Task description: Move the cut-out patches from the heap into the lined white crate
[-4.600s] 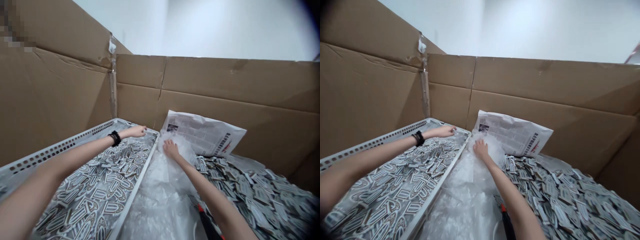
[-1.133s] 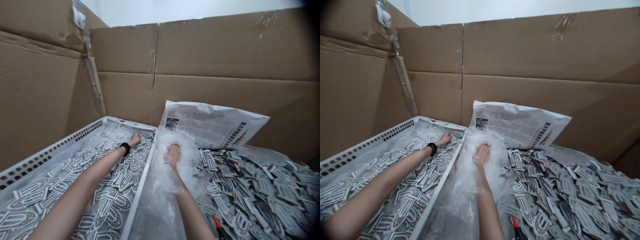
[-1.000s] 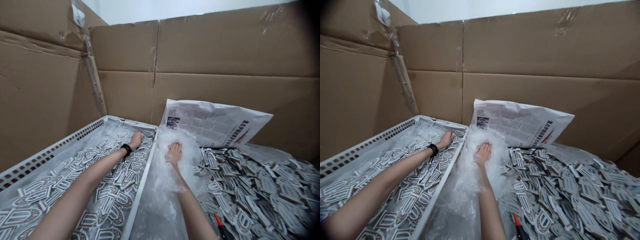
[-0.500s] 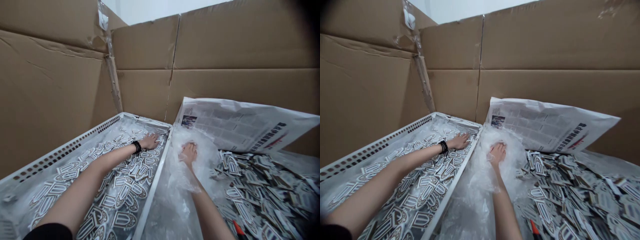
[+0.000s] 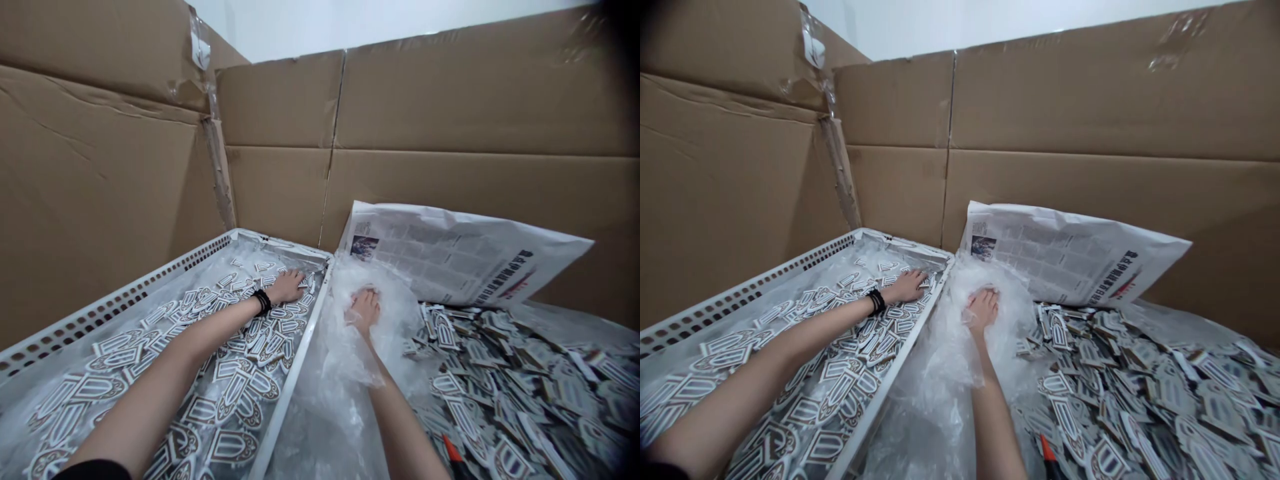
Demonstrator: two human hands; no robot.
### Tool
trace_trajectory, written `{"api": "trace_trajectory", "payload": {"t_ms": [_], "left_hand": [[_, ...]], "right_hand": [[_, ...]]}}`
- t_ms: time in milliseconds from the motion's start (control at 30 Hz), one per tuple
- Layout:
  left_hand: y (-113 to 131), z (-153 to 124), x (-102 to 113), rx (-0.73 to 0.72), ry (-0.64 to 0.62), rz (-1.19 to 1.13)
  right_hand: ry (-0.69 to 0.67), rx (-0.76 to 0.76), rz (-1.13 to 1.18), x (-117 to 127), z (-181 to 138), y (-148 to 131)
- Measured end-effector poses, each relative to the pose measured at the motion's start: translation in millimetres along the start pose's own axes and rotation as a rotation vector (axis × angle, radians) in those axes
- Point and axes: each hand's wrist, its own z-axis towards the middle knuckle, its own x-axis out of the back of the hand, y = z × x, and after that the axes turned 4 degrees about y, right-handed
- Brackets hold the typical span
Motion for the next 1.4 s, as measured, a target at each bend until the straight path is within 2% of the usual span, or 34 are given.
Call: {"api": "trace_trajectory", "payload": {"t_ms": [100,267,400,467,667,867,967,1200,1300,1400], "left_hand": [[-10.9,7.4,10.4,-0.044,-0.061,-0.039],[-24.8,7.4,18.6,-0.23,-0.207,-0.138],[-26.0,1.7,8.6,-0.018,-0.032,-0.076],[-21.8,-0.5,2.0,0.046,0.013,-0.041],[-5.5,0.0,-6.0,-0.021,-0.055,-0.041],[-8.1,0.2,1.8,-0.075,-0.163,-0.095],[-5.7,-6.2,1.8,-0.105,-0.175,-0.085],[21.7,-3.0,-11.4,0.105,-0.203,-0.026],[15.9,1.2,1.5,0.132,-0.21,-0.072],[-9.6,-14.1,35.2,0.15,-0.133,-0.102]], "right_hand": [[0.009,-0.006,0.014,-1.6,0.9,0.3],[-0.029,-0.034,-0.009,-0.8,0.7,-1.8],[-0.017,-0.017,-0.012,0.0,0.4,-2.1],[-0.009,-0.015,-0.008,-0.9,0.3,-1.8],[0.034,-0.03,0.003,-4.4,0.5,-1.2],[0.011,-0.015,-0.019,-4.5,1.3,0.4],[0.03,-0.011,-0.015,-6.5,1.1,0.8],[0.038,-0.005,0.001,-6.9,0.3,2.0],[0.035,0.006,-0.001,-6.3,-0.8,4.5],[0.064,0.022,0.005,-7.7,-1.6,6.9]]}}
